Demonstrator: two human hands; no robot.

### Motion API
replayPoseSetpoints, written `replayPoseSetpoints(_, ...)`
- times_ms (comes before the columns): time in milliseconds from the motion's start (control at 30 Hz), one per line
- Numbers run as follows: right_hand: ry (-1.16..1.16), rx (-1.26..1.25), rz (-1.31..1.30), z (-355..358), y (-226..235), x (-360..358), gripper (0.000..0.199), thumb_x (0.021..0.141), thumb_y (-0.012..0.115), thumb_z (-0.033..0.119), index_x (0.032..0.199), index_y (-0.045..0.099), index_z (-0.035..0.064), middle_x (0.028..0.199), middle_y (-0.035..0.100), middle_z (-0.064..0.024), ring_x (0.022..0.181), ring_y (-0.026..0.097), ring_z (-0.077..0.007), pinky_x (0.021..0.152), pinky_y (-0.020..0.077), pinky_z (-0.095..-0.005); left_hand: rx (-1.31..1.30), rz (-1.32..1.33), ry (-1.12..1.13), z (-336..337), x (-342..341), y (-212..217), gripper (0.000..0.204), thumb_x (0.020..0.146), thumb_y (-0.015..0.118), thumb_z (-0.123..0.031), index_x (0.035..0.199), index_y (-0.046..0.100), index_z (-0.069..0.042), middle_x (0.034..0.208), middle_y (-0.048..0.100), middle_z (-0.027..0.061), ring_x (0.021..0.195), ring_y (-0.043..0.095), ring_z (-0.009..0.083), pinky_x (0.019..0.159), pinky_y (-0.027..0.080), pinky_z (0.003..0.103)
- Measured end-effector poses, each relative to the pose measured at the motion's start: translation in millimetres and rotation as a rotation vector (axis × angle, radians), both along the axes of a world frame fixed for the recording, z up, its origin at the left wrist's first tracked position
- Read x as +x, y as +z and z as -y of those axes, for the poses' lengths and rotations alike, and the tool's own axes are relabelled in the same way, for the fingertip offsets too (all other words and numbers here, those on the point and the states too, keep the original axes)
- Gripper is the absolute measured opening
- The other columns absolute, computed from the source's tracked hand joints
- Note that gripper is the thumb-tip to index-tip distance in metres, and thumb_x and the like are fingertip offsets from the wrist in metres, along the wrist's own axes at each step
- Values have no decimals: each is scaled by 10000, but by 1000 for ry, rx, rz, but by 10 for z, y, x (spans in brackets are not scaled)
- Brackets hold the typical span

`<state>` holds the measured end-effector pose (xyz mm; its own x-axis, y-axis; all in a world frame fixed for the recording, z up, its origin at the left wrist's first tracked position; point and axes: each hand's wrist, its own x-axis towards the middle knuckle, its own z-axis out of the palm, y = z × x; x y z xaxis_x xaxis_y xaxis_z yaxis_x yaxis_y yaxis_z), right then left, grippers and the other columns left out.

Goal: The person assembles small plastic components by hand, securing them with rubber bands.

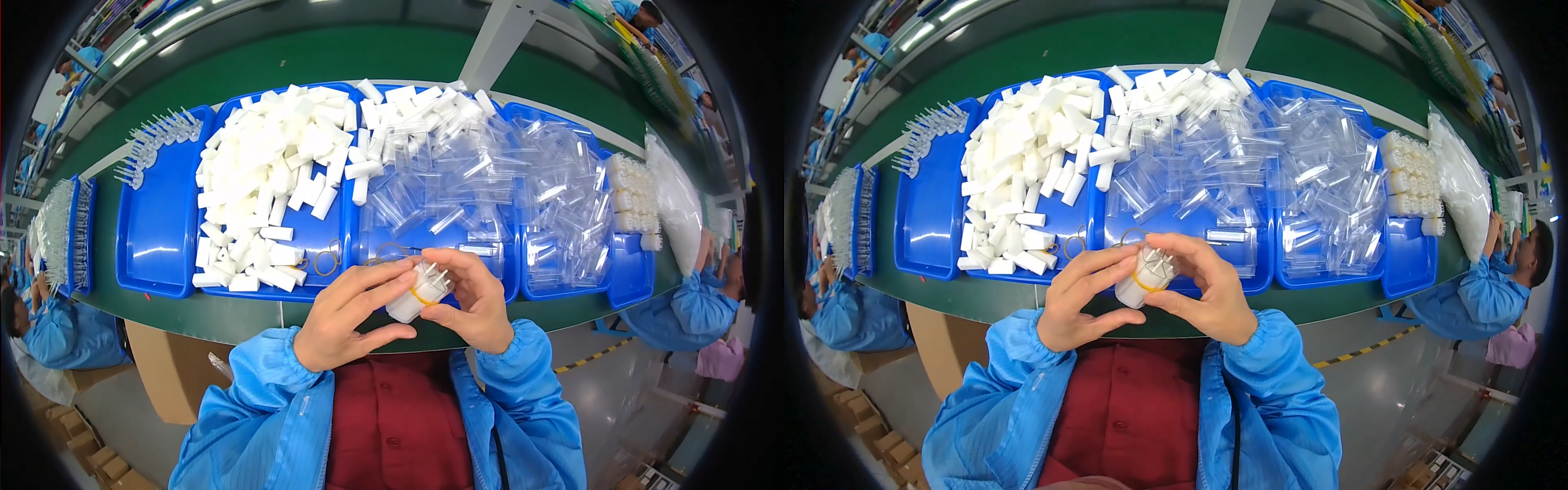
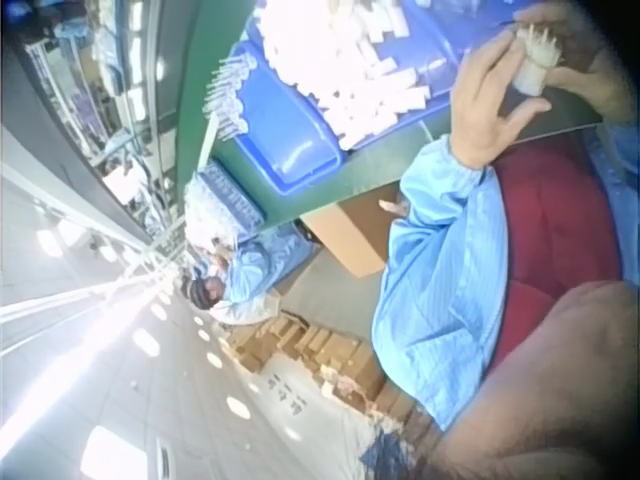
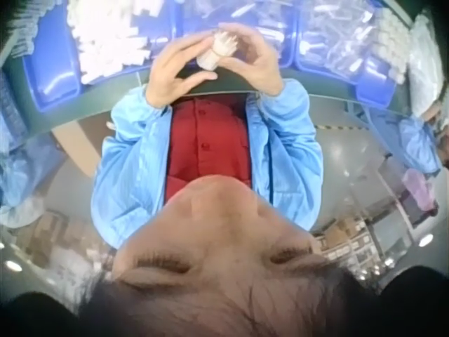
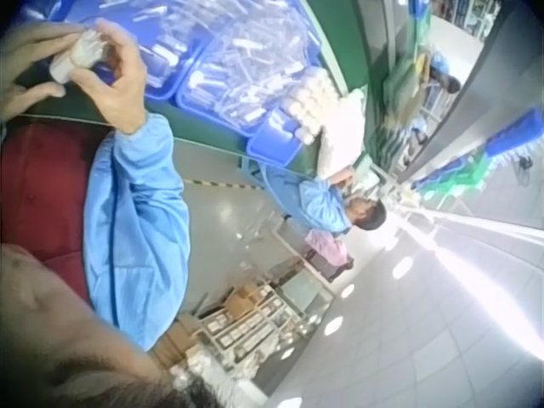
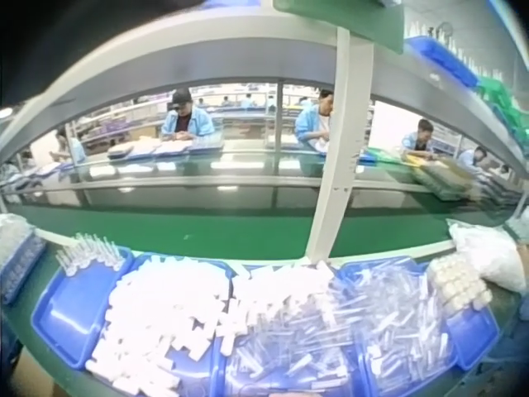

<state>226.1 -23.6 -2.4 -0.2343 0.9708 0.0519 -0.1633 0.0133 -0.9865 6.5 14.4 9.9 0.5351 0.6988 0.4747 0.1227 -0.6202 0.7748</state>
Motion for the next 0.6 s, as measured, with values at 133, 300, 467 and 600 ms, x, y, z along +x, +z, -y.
replayPoseSetpoints(133, -81, -1, 55, 21, -15, 10, 589, 859, 774, 93, 1385, 514, 44, 1348, 552, -103, 1199, 579, -206, 1016, 478, -349, -16, -15, 5, -27, 72, -22, 611, 704, 865, -71, 1263, 628, -4, 1309, 619, 166, 1100, 640, 326, 899, 524, 375)
replayPoseSetpoints(300, -95, -64, 72, -12, 94, 83, 569, 863, 768, 66, 1365, 502, 29, 1279, 580, -90, 1192, 566, -187, 1034, 457, -346, 29, -122, -18, 5, 139, 37, 677, 661, 876, -45, 1283, 612, -6, 1308, 613, 193, 1133, 627, 341, 933, 508, 389)
replayPoseSetpoints(467, -701, 151, 181, 61, 387, 1034, 429, 886, 696, 41, 1286, 543, 12, 1209, 625, -123, 1125, 609, -201, 973, 509, -347, -65, -145, 69, -66, 198, 58, 584, 720, 825, -29, 1263, 613, 0, 1316, 602, 193, 1169, 598, 342, 963, 494, 385)
replayPoseSetpoints(600, -1378, 384, 318, 125, 425, 2149, 440, 903, 706, 32, 1304, 526, 9, 1257, 581, -134, 1078, 610, -190, 915, 543, -325, -99, -122, 161, -108, 83, 7, 470, 797, 759, -9, 1245, 616, 9, 1310, 590, 188, 1136, 600, 316, 939, 507, 367)
